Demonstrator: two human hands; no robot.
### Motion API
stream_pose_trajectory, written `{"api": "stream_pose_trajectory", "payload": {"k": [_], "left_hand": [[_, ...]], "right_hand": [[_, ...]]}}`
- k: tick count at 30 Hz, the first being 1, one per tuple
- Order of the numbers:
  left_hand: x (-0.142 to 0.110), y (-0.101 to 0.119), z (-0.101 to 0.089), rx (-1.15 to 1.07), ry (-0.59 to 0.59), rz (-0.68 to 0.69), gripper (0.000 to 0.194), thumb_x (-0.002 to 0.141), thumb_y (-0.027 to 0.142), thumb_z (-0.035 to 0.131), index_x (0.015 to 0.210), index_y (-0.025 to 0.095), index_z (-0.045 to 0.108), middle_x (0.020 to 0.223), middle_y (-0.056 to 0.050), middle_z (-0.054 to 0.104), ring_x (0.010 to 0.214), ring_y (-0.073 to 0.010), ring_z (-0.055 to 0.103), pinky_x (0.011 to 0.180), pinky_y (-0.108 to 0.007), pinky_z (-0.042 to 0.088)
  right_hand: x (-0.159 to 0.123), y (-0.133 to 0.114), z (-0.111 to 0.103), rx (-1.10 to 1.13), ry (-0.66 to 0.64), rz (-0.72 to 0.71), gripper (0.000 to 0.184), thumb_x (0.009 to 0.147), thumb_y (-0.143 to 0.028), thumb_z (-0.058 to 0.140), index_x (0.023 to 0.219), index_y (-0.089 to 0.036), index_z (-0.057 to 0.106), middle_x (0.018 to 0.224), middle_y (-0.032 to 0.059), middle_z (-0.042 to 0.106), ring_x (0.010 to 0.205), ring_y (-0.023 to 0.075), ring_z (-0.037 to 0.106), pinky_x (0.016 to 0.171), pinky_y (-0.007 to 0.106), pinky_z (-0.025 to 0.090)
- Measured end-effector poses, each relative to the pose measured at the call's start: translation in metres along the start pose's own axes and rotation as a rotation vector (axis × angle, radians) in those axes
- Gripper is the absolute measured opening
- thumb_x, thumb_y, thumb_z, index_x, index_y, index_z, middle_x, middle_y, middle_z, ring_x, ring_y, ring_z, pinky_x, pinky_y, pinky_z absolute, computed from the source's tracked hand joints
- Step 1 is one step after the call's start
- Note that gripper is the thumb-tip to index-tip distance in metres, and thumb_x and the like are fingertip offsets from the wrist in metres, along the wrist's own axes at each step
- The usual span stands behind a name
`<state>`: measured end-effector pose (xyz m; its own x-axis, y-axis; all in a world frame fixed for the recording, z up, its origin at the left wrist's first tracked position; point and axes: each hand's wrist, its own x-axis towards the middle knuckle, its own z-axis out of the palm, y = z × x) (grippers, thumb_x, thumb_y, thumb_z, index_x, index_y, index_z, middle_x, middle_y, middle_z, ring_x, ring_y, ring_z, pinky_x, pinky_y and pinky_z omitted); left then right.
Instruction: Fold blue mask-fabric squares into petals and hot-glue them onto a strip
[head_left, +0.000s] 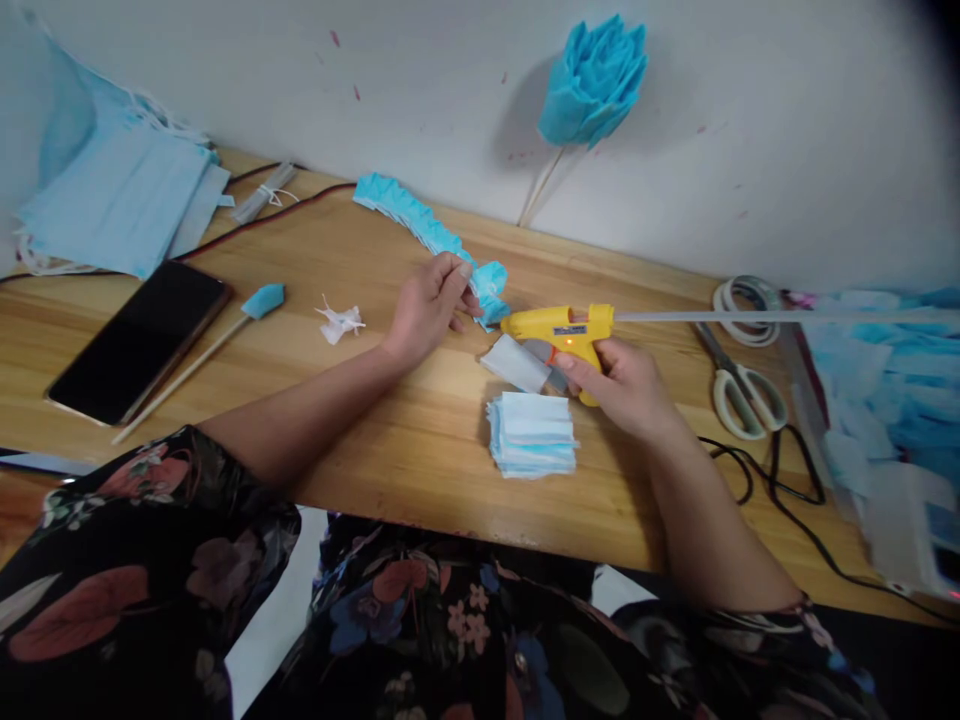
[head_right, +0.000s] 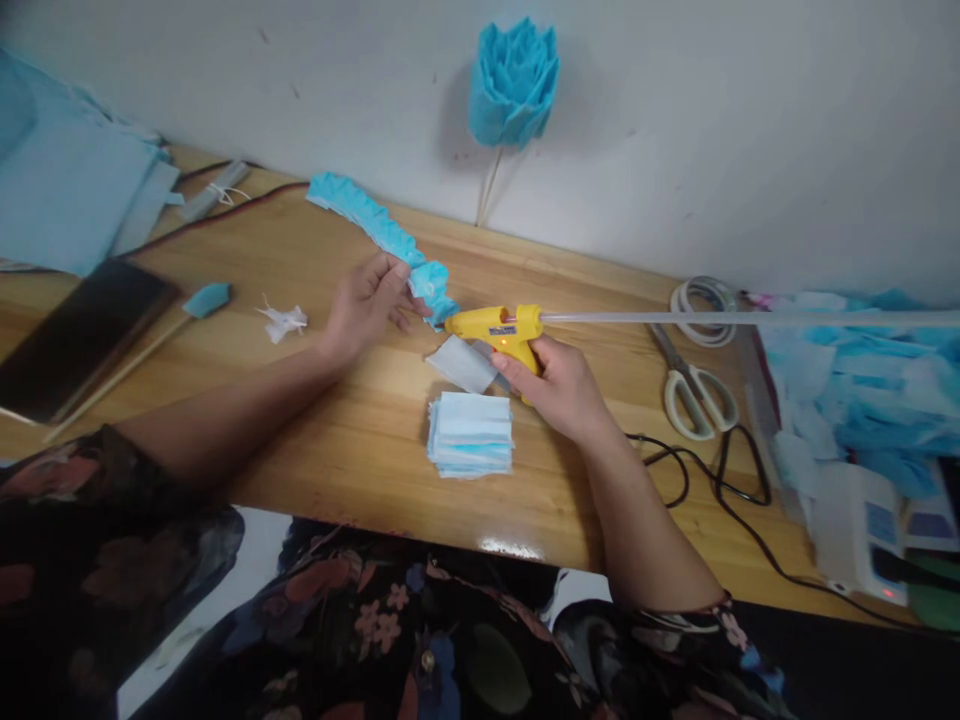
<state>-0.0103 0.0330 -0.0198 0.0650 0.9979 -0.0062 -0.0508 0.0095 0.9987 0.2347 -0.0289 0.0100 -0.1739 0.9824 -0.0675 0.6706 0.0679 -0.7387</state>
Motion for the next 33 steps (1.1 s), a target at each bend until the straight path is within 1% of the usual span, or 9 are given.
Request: {"api": "stream_pose_trajectory", "payload": {"k": [5, 10, 15, 19, 24, 29, 31, 33], "left_hand": [[0.0004, -0.0015, -0.0001, 0.009, -0.006, 0.012, 0.025, 0.102, 0.029, 0.058, 0.08, 0.018, 0.054, 0.069, 0.001, 0.064, 0.062, -0.0108, 0.071, 0.045, -0.014, 0.045], [0.001, -0.0025, 0.0004, 0.022, -0.007, 0.011, 0.024, 0.103, 0.028, 0.056, 0.081, 0.019, 0.054, 0.069, 0.002, 0.064, 0.063, -0.0098, 0.071, 0.045, -0.013, 0.045], [0.0002, -0.0007, 0.001, 0.031, -0.006, -0.002, 0.023, 0.104, 0.021, 0.053, 0.081, 0.018, 0.054, 0.069, 0.002, 0.064, 0.063, -0.0106, 0.072, 0.044, -0.014, 0.045], [0.0004, -0.0009, 0.0008, 0.018, -0.005, 0.003, 0.024, 0.102, 0.026, 0.058, 0.08, 0.018, 0.054, 0.069, 0.002, 0.064, 0.062, -0.0103, 0.071, 0.046, -0.014, 0.045], [0.0006, -0.0006, 0.0008, 0.011, -0.007, -0.01, 0.025, 0.102, 0.029, 0.059, 0.08, 0.018, 0.054, 0.068, 0.002, 0.065, 0.063, -0.0102, 0.071, 0.048, -0.015, 0.046], [-0.0002, 0.001, 0.0009, 0.026, -0.013, -0.02, 0.024, 0.104, 0.021, 0.053, 0.08, 0.018, 0.054, 0.07, 0.002, 0.064, 0.063, -0.0105, 0.071, 0.046, -0.016, 0.046], [0.0001, -0.0001, 0.0007, 0.025, -0.014, -0.014, 0.024, 0.103, 0.025, 0.056, 0.08, 0.018, 0.054, 0.069, 0.002, 0.064, 0.063, -0.0101, 0.071, 0.046, -0.015, 0.046], [0.0006, -0.002, 0.0004, 0.022, -0.015, 0.003, 0.026, 0.102, 0.033, 0.06, 0.081, 0.019, 0.054, 0.069, 0.002, 0.065, 0.064, -0.0098, 0.071, 0.048, -0.014, 0.047]], "right_hand": [[0.0004, -0.003, 0.0012, -0.062, 0.008, -0.006, 0.051, 0.082, -0.075, 0.064, 0.073, -0.025, 0.062, 0.059, 0.0014, 0.06, 0.055, 0.0169, 0.049, 0.052, 0.032, 0.035], [-0.0002, -0.0024, 0.0008, -0.078, 0.031, -0.03, 0.049, 0.083, -0.073, 0.065, 0.071, -0.025, 0.063, 0.06, 0.0018, 0.06, 0.057, 0.0177, 0.052, 0.053, 0.032, 0.037], [-0.0029, 0.0025, -0.0016, -0.037, 0.048, 0.011, 0.053, 0.081, -0.076, 0.065, 0.069, -0.024, 0.06, 0.06, 0.0019, 0.061, 0.055, 0.0169, 0.051, 0.054, 0.032, 0.037], [-0.0036, 0.0038, -0.001, 0.014, 0.065, 0.037, 0.057, 0.08, -0.08, 0.063, 0.069, -0.025, 0.059, 0.062, 0.0028, 0.063, 0.057, 0.0181, 0.053, 0.054, 0.032, 0.039], [-0.0013, 0.0029, 0.0032, -0.055, 0.039, -0.006, 0.053, 0.081, -0.077, 0.064, 0.074, -0.024, 0.062, 0.059, 0.001, 0.06, 0.054, 0.0165, 0.048, 0.053, 0.032, 0.036], [-0.0009, 0.0006, 0.0027, -0.088, 0.04, -0.027, 0.05, 0.084, -0.074, 0.063, 0.076, -0.024, 0.064, 0.06, 0.0012, 0.062, 0.055, 0.0166, 0.049, 0.053, 0.031, 0.036], [-0.0014, -0.0004, 0.001, -0.095, 0.039, -0.023, 0.05, 0.084, -0.073, 0.063, 0.075, -0.024, 0.064, 0.06, 0.0014, 0.061, 0.055, 0.0168, 0.049, 0.052, 0.031, 0.036], [-0.0022, -0.0009, -0.0014, -0.094, 0.044, -0.014, 0.05, 0.083, -0.073, 0.064, 0.073, -0.024, 0.063, 0.059, 0.0013, 0.061, 0.054, 0.0166, 0.049, 0.052, 0.032, 0.036]]}}
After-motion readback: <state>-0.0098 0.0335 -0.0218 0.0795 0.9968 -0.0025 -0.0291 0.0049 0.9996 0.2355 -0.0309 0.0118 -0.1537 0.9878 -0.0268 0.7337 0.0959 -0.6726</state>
